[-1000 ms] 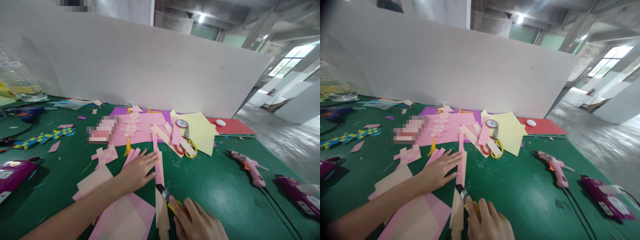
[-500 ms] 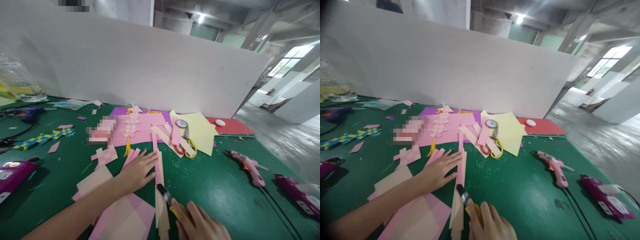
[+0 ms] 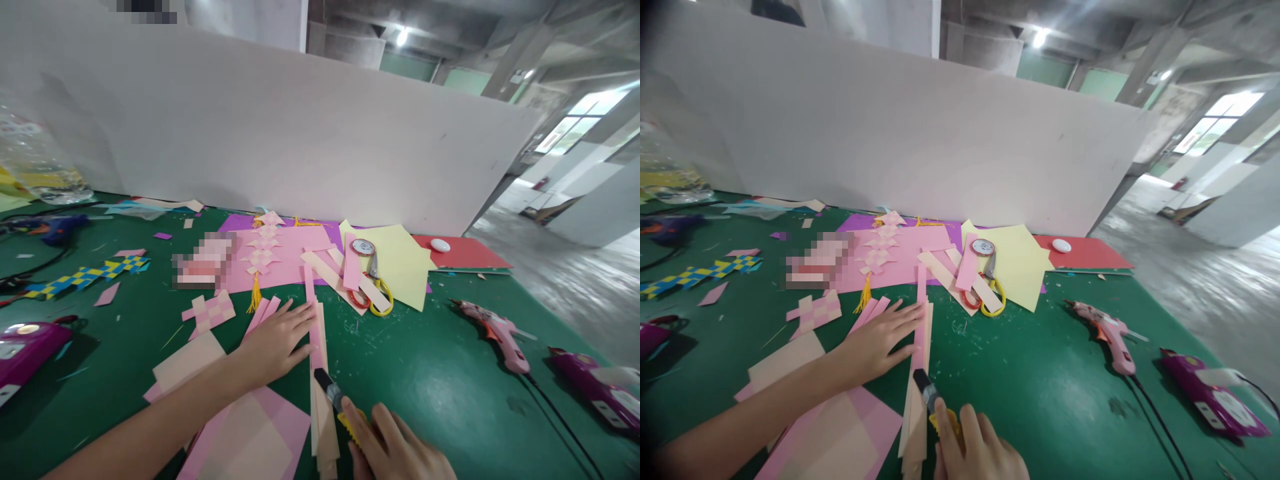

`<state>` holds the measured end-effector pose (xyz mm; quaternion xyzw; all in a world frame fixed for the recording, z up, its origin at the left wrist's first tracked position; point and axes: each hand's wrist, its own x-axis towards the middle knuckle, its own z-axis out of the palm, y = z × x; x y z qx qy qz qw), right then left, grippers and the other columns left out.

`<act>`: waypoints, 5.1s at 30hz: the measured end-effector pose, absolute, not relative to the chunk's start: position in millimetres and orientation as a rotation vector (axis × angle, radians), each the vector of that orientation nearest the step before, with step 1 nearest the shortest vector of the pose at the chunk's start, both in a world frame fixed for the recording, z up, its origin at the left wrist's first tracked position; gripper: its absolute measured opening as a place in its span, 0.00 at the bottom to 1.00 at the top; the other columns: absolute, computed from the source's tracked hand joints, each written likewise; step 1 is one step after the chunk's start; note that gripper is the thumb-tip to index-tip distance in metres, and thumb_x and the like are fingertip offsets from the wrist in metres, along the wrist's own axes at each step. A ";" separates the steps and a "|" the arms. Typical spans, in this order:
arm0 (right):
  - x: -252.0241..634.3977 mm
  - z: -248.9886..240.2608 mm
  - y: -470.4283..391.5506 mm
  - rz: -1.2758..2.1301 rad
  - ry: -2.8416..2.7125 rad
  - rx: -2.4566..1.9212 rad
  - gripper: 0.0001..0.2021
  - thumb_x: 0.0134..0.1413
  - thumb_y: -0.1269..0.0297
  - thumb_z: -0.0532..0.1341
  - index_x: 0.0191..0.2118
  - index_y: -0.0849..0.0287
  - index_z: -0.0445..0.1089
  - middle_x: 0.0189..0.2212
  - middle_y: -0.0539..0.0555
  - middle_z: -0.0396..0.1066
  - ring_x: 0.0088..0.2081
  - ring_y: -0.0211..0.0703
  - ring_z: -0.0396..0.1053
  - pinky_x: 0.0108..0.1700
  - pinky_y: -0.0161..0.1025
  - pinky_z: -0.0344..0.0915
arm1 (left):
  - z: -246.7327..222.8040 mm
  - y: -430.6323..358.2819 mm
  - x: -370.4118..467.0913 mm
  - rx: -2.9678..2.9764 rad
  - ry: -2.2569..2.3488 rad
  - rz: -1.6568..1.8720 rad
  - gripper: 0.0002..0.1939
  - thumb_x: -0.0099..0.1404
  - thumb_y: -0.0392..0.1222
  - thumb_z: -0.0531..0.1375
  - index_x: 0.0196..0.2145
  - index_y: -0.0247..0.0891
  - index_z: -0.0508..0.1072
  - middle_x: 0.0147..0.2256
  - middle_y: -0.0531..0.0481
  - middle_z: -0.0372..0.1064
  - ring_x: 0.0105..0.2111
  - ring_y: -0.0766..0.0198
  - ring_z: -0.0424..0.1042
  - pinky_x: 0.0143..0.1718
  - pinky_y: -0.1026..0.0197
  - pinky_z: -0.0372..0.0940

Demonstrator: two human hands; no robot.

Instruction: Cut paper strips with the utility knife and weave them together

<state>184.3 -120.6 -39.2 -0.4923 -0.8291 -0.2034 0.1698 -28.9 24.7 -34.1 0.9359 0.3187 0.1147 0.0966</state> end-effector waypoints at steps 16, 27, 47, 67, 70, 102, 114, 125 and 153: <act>188.8 -47.1 -119.1 -0.533 -2.340 -1.409 0.18 0.58 0.69 0.46 0.47 0.55 0.70 0.25 0.51 0.67 0.18 0.32 0.67 0.14 0.27 0.54 | -36.4 25.7 -29.4 2.753 0.929 0.360 0.26 0.69 0.52 0.46 0.61 0.42 0.53 0.62 0.46 0.51 0.61 0.56 0.50 0.62 0.49 0.43; 191.9 -47.5 -111.8 -0.466 -2.400 -1.402 0.19 0.55 0.68 0.50 0.51 0.57 0.67 0.26 0.51 0.67 0.20 0.34 0.68 0.15 0.28 0.58 | -33.7 24.3 -28.8 2.746 0.957 0.297 0.26 0.69 0.52 0.46 0.61 0.41 0.54 0.62 0.46 0.49 0.62 0.56 0.47 0.62 0.47 0.43; 194.8 -42.9 -101.0 -0.345 -2.472 -1.513 0.20 0.55 0.68 0.53 0.54 0.59 0.63 0.28 0.52 0.66 0.24 0.38 0.69 0.19 0.32 0.62 | -31.8 25.8 -30.4 2.732 0.935 0.274 0.32 0.66 0.58 0.47 0.62 0.40 0.51 0.62 0.46 0.48 0.62 0.56 0.47 0.62 0.46 0.43; 193.0 -41.6 -104.6 -0.372 -2.496 -1.412 0.20 0.54 0.68 0.52 0.54 0.59 0.63 0.28 0.52 0.67 0.24 0.37 0.69 0.18 0.31 0.59 | -27.9 23.2 -23.3 2.714 0.872 0.348 0.12 0.70 0.42 0.48 0.43 0.39 0.69 0.58 0.46 0.58 0.61 0.58 0.50 0.61 0.47 0.46; 192.2 -40.7 -102.8 -0.351 -2.501 -1.430 0.20 0.54 0.68 0.53 0.54 0.59 0.63 0.29 0.53 0.67 0.25 0.37 0.69 0.19 0.30 0.60 | -27.5 23.4 -24.5 2.700 0.860 0.346 0.12 0.69 0.44 0.49 0.43 0.39 0.69 0.58 0.45 0.58 0.61 0.57 0.51 0.61 0.47 0.46; 184.9 -35.1 -84.8 -0.168 -2.399 -1.639 0.20 0.56 0.68 0.54 0.54 0.53 0.63 0.31 0.52 0.66 0.25 0.38 0.68 0.22 0.32 0.58 | -26.7 22.7 -28.3 2.678 0.838 0.305 0.29 0.62 0.59 0.52 0.54 0.39 0.61 0.61 0.41 0.51 0.62 0.55 0.48 0.62 0.46 0.43; 189.6 -36.7 -91.7 -0.201 -2.433 -1.528 0.19 0.56 0.68 0.53 0.54 0.57 0.64 0.29 0.53 0.66 0.25 0.37 0.69 0.21 0.31 0.60 | -26.6 19.2 -28.4 2.753 0.779 0.426 0.23 0.62 0.58 0.53 0.45 0.38 0.70 0.54 0.43 0.65 0.57 0.54 0.59 0.61 0.44 0.44; 196.0 -44.0 -103.9 -0.245 -2.488 -1.475 0.20 0.55 0.68 0.52 0.55 0.57 0.62 0.30 0.53 0.67 0.24 0.37 0.69 0.20 0.30 0.61 | -31.4 13.9 -24.3 2.767 0.938 0.457 0.40 0.54 0.68 0.53 0.54 0.33 0.63 0.55 0.37 0.63 0.56 0.49 0.61 0.58 0.48 0.53; 190.1 -33.4 -91.1 -0.183 -2.443 -1.526 0.19 0.55 0.68 0.53 0.53 0.55 0.64 0.29 0.52 0.66 0.25 0.37 0.69 0.22 0.31 0.59 | -27.3 9.3 -22.2 2.844 0.833 0.550 0.25 0.59 0.61 0.54 0.41 0.36 0.70 0.40 0.44 0.73 0.44 0.54 0.70 0.55 0.47 0.56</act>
